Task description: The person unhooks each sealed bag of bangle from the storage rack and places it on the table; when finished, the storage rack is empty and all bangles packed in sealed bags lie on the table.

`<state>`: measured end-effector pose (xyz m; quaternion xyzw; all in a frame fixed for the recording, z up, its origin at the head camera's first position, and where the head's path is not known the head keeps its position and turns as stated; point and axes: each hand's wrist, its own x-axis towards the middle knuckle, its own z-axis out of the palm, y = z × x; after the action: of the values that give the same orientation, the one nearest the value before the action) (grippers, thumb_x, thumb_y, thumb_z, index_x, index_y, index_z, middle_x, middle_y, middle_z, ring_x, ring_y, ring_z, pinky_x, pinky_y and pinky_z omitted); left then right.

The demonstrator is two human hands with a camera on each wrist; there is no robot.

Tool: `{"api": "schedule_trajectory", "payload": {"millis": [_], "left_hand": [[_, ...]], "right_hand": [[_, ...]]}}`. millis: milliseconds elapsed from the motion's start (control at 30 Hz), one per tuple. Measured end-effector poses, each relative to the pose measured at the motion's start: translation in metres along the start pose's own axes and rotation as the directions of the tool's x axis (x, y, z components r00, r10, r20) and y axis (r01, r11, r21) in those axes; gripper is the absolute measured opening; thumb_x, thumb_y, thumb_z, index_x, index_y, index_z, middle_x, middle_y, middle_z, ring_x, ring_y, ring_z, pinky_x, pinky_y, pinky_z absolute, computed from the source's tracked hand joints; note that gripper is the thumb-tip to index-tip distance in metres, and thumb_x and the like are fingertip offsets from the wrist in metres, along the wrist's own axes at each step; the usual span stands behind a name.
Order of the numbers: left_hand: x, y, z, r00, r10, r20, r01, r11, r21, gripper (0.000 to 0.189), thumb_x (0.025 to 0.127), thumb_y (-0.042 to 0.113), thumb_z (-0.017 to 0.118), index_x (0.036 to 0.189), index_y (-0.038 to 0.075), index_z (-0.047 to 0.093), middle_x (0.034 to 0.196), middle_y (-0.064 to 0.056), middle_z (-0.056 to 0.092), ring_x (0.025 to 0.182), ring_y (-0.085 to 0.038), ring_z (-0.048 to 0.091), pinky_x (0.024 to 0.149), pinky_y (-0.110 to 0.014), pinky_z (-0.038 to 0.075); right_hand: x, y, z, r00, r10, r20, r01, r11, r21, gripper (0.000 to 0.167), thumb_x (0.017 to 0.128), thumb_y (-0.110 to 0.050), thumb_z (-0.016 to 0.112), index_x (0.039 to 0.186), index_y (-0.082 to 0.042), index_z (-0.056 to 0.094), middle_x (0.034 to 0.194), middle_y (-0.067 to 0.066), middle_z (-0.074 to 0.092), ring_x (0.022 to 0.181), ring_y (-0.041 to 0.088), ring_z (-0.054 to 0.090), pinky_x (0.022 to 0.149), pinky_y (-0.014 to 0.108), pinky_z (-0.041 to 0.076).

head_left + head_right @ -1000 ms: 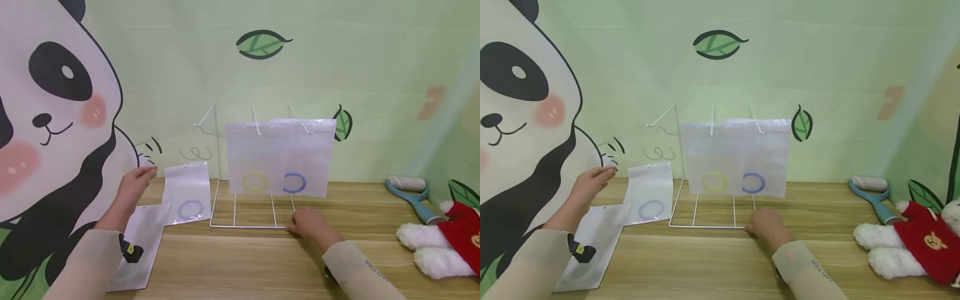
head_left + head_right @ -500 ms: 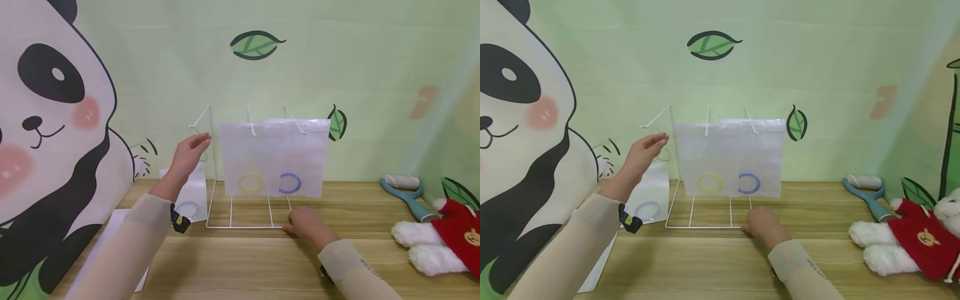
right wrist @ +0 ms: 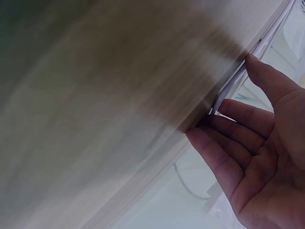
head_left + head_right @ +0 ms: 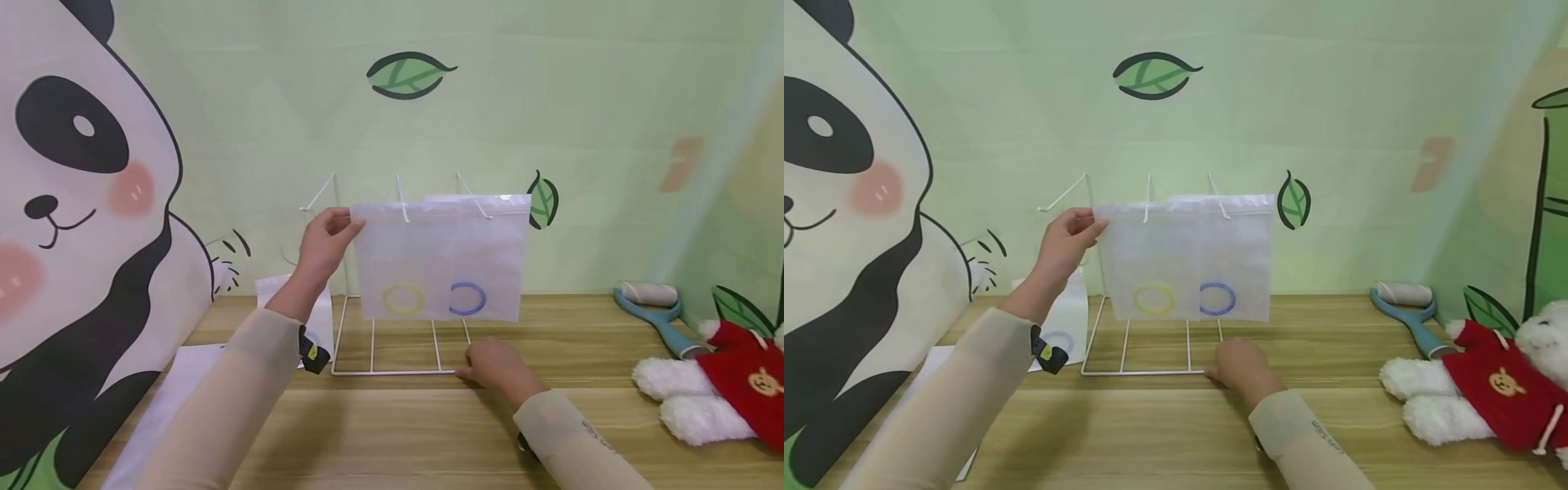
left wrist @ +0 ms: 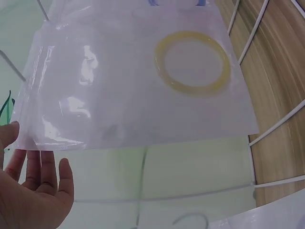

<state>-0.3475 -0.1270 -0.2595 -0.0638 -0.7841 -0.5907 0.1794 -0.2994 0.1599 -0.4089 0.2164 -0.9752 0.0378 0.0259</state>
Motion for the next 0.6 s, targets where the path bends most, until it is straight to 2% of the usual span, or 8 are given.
{"api": "schedule_trajectory", "payload": {"millis": [267,467,600], "left_hand": [[-0.006,0.005,0.002,0.999,0.026,0.027,-0.029,0.995,0.101,0.029,0.095,0.027,0.068,0.112,0.003,0.067,0.103,-0.01,0.064,0.095,-0.022,0.053,0.08,-0.034,0.043],[-0.014,0.008,-0.001,0.997,0.079,0.025,-0.082,0.99,0.113,0.025,0.095,0.026,0.069,0.1,0.002,0.067,0.092,-0.006,0.059,0.087,-0.019,0.048,0.075,-0.031,0.041],[-0.023,0.012,-0.006,0.993,0.118,0.022,-0.12,0.989,0.09,0.024,0.094,0.026,0.07,0.099,0.003,0.068,0.088,-0.004,0.06,0.085,-0.019,0.049,0.076,-0.031,0.041]], "right_hand": [[0.001,0.001,0.001,1.0,-0.009,-0.011,0.009,1.0,-0.001,0.043,0.086,-0.036,0.076,0.063,-0.012,0.049,0.066,0.005,0.056,0.064,0.024,0.057,0.064,0.044,0.05],[0.002,0.002,0.003,0.999,-0.023,-0.032,0.022,1.0,-0.009,0.042,0.086,-0.035,0.075,0.063,-0.012,0.048,0.067,0.005,0.058,0.067,0.027,0.06,0.066,0.045,0.051],[0.001,0.002,0.002,0.998,-0.032,-0.046,0.032,0.999,-0.008,0.043,0.086,-0.034,0.075,0.062,-0.012,0.048,0.065,0.004,0.057,0.067,0.027,0.06,0.066,0.045,0.051]]}}
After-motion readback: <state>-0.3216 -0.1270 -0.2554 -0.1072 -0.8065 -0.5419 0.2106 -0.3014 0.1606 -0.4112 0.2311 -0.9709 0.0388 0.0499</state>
